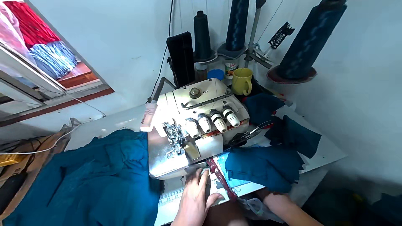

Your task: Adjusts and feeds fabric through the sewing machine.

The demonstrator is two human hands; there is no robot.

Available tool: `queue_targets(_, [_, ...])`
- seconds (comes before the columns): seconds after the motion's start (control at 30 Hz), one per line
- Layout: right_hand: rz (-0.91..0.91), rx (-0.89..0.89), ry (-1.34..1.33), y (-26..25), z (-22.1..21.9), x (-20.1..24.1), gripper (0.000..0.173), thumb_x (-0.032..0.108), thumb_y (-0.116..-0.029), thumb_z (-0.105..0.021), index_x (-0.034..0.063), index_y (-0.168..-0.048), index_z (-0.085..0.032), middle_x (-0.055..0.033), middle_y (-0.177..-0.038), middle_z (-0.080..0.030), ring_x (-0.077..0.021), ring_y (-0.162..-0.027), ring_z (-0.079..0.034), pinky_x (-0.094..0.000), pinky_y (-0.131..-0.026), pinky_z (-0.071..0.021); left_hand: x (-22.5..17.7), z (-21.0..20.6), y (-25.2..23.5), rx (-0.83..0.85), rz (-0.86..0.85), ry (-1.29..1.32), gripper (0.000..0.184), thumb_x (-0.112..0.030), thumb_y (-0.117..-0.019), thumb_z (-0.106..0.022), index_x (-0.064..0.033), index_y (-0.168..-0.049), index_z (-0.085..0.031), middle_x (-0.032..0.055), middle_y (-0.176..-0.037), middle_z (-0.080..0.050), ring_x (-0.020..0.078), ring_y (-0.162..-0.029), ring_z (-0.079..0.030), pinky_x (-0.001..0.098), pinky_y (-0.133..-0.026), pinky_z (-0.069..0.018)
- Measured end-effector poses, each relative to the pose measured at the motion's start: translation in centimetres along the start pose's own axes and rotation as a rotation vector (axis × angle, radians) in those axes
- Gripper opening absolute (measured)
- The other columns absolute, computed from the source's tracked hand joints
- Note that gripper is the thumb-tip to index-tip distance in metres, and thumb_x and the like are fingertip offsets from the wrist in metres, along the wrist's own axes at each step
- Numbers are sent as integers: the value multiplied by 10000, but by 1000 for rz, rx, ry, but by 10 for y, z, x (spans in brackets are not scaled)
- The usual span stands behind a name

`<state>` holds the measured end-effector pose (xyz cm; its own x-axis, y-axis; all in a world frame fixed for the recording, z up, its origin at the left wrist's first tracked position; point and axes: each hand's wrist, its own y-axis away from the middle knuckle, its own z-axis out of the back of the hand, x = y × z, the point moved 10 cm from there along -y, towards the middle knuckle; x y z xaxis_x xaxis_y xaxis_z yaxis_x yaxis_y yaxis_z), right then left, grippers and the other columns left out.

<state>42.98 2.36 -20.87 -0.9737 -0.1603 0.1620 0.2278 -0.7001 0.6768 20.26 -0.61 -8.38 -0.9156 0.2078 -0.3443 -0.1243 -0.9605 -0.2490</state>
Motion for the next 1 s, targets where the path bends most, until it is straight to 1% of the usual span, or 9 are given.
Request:
queue_targets(0.13, [154, 173, -13, 0, -5, 24, 446, 91, -1092, -403, -75, -1506, -425, -306, -1552, -413, -451, -1476, -356, -616, -1192, -265, 11, -20, -24, 372, 246, 32, 828, -701, -923, -545, -96, -1488, -524, 177, -1415, -582, 370, -1212, -618, 536, -1009, -493])
queue_targets(0.23, [181, 157, -46, -17, -14, 22, 455, 123, -1081, -458, -81, -1487, -447, -306, -1535, -434, -450, -1462, -377, -615, -1189, -272, 12, -26, -28, 445, 289, 76, 893, -754, -902, -514, -78, -1486, -520, 116, -1500, -534, 304, -1312, -563, 521, -1092, -419])
queue_targets(0.33, [231, 134, -101, -19, -9, 26, 450, 160, -1099, -437, -73, -1483, -458, -301, -1529, -445, -445, -1458, -384, -599, -1195, -270, 11, -23, -24, 409, 262, 94, 946, -762, -889, -527, -39, -1498, -492, 145, -1498, -525, 303, -1357, -524, 510, -1142, -377])
queue_targets(0.4, [231, 122, -123, -15, -3, 27, 440, 156, -1096, -447, -77, -1468, -476, -308, -1513, -460, -453, -1445, -397, -601, -1188, -277, 8, -14, -13, 302, 216, 62, 980, -730, -887, -564, 39, -1487, -473, 233, -1466, -534, 378, -1348, -532, 524, -1128, -410])
queue_targets(0.53, [-40, 5, -101, -20, 1, -4, 457, 203, -1106, -396, -53, -1475, -480, -304, -1514, -461, -455, -1452, -393, -631, -1174, -294, -2, 11, 18, -40, 47, -125, 948, -721, -891, -494, 110, -1337, -595, 288, -1302, -636, 465, -1220, -618, 629, -1062, -440])
queue_targets(0.6, [-82, -36, -106, -20, 4, -10, 468, 226, -1108, -392, -40, -1484, -478, -297, -1523, -455, -446, -1461, -383, -631, -1180, -285, -3, 12, 23, -36, 44, -158, 974, -742, -893, -458, 114, -1340, -585, 304, -1343, -604, 472, -1260, -590, 634, -1068, -431])
queue_targets(0.73, [100, 51, -106, -12, 1, 14, 439, 174, -1107, -402, -64, -1466, -486, -314, -1503, -467, -469, -1433, -411, -646, -1159, -303, -19, 24, 23, -121, -9, -142, 918, -704, -898, -496, 120, -1280, -627, 278, -1278, -655, 427, -1186, -651, 554, -1021, -500])
queue_targets(0.9, [215, 168, -139, 2, 9, 31, 437, 123, -1101, -410, -98, -1476, -448, -328, -1527, -426, -473, -1454, -372, -622, -1186, -260, -55, 33, 39, 133, -109, 192, 749, -491, -915, -692, 113, -1343, -581, 295, -1368, -598, 443, -1297, -577, 605, -1109, -413])
queue_targets(1.0, [111, 144, -166, -14, 3, 13, 467, 200, -1114, -399, -82, -1482, -449, -319, -1530, -429, -461, -1459, -370, -611, -1190, -259, -50, 37, 41, 128, -75, 192, 817, -517, -911, -689, 135, -1379, -537, 324, -1398, -559, 446, -1308, -564, 575, -1108, -430])
